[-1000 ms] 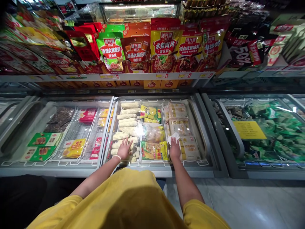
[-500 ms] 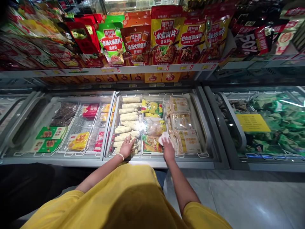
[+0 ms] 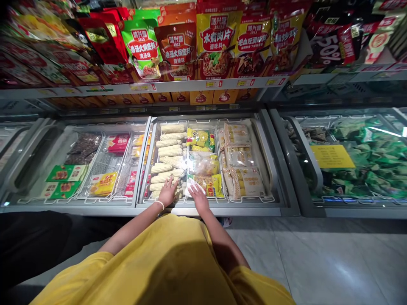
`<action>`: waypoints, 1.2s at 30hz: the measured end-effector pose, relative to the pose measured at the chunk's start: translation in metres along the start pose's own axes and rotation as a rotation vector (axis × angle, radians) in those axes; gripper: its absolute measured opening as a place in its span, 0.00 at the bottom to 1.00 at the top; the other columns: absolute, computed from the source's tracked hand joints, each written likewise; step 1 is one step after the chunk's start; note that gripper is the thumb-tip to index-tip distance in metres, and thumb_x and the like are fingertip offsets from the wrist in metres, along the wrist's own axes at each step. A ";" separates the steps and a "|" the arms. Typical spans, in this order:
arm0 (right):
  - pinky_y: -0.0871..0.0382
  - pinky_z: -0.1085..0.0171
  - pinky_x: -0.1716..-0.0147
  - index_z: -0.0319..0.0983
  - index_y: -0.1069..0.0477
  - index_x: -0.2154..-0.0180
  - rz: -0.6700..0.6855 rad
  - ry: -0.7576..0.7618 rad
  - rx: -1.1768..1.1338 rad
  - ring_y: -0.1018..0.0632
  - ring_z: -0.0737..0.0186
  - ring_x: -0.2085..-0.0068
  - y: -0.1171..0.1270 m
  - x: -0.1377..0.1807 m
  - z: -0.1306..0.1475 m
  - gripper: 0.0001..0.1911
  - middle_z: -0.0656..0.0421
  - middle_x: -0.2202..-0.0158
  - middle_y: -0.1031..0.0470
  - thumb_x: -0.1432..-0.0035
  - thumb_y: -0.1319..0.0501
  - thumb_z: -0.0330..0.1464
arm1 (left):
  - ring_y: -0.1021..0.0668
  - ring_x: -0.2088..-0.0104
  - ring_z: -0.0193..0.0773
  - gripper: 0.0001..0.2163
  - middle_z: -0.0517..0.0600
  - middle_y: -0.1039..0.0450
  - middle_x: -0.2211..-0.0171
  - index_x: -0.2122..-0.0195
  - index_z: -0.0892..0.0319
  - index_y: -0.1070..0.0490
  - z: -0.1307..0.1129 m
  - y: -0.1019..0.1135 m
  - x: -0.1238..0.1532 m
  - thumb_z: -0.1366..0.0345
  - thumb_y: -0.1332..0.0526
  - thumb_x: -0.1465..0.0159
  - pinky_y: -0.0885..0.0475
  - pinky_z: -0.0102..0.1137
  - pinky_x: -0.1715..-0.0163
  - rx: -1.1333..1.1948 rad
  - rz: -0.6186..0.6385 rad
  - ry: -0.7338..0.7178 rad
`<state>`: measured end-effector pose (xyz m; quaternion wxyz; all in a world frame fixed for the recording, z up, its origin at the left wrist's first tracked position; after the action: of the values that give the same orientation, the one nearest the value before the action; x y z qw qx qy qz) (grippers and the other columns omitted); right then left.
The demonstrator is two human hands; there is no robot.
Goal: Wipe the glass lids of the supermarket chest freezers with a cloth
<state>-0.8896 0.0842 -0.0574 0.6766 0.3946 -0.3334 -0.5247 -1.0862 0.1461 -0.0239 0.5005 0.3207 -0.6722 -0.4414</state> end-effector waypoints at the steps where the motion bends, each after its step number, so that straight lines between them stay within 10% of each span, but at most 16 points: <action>1: 0.46 0.54 0.35 0.50 0.40 0.35 0.002 0.014 0.024 0.49 0.61 0.30 0.011 0.010 -0.020 0.40 0.65 0.32 0.43 0.46 0.49 0.17 | 0.62 0.29 0.60 0.41 0.56 0.73 0.27 0.29 0.51 0.59 0.001 -0.001 0.001 0.60 0.37 0.39 0.45 0.54 0.37 0.006 0.000 0.000; 8: 0.46 0.52 0.35 0.49 0.39 0.35 -0.146 -0.376 0.191 0.48 0.53 0.30 0.080 0.077 -0.158 0.40 0.64 0.32 0.41 0.48 0.49 0.19 | 0.63 0.30 0.63 0.42 0.61 0.71 0.28 0.29 0.56 0.60 -0.017 -0.013 0.008 0.61 0.37 0.40 0.48 0.56 0.36 0.070 -0.006 0.095; 12: 0.49 0.49 0.35 0.48 0.40 0.34 -0.141 -0.383 0.111 0.53 0.49 0.29 0.056 0.078 -0.128 0.41 0.62 0.33 0.40 0.50 0.48 0.20 | 0.59 0.30 0.62 0.41 0.64 0.65 0.28 0.30 0.61 0.59 -0.041 -0.021 0.018 0.60 0.38 0.39 0.48 0.50 0.35 0.079 -0.028 0.161; 19: 0.53 0.47 0.34 0.53 0.32 0.40 0.229 0.119 0.002 0.51 0.54 0.29 0.020 0.057 -0.048 0.33 0.67 0.32 0.42 0.42 0.49 0.20 | 0.51 0.30 0.54 0.33 0.64 0.58 0.29 0.32 0.62 0.49 -0.084 -0.030 0.038 0.63 0.39 0.36 0.45 0.41 0.36 0.188 0.003 0.221; 29: 0.38 0.57 0.43 0.52 0.29 0.42 0.246 0.173 0.207 0.32 0.55 0.41 0.137 0.138 -0.228 0.27 0.57 0.43 0.28 0.39 0.46 0.24 | 0.43 0.32 0.47 0.22 0.55 0.48 0.31 0.38 0.54 0.37 -0.108 -0.041 0.073 0.67 0.44 0.35 0.44 0.40 0.36 0.190 0.037 0.197; 32: 0.35 0.59 0.47 0.51 0.30 0.42 0.320 0.219 0.251 0.31 0.53 0.46 0.134 0.125 -0.213 0.25 0.55 0.47 0.27 0.37 0.46 0.26 | 0.42 0.33 0.47 0.22 0.55 0.48 0.31 0.39 0.53 0.37 -0.113 -0.047 0.084 0.67 0.44 0.34 0.43 0.40 0.36 0.193 0.032 0.235; 36: 0.36 0.60 0.47 0.48 0.33 0.39 0.438 0.336 0.252 0.33 0.53 0.46 0.090 0.077 -0.117 0.25 0.53 0.45 0.30 0.34 0.49 0.27 | 0.42 0.33 0.48 0.22 0.58 0.47 0.32 0.38 0.55 0.38 -0.114 -0.055 0.089 0.68 0.45 0.33 0.43 0.42 0.37 0.207 0.012 0.249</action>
<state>-0.7305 0.0432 -0.0295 0.7651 0.4753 -0.3567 -0.2481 -1.0035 0.0148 -0.0268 0.5468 0.4188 -0.6487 -0.3237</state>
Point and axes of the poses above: each hand's wrist, its own x-axis away from the middle knuckle, its own y-axis out of the back of the hand, z = x × y, the point moved 3 cm from there along -x, towards the middle knuckle
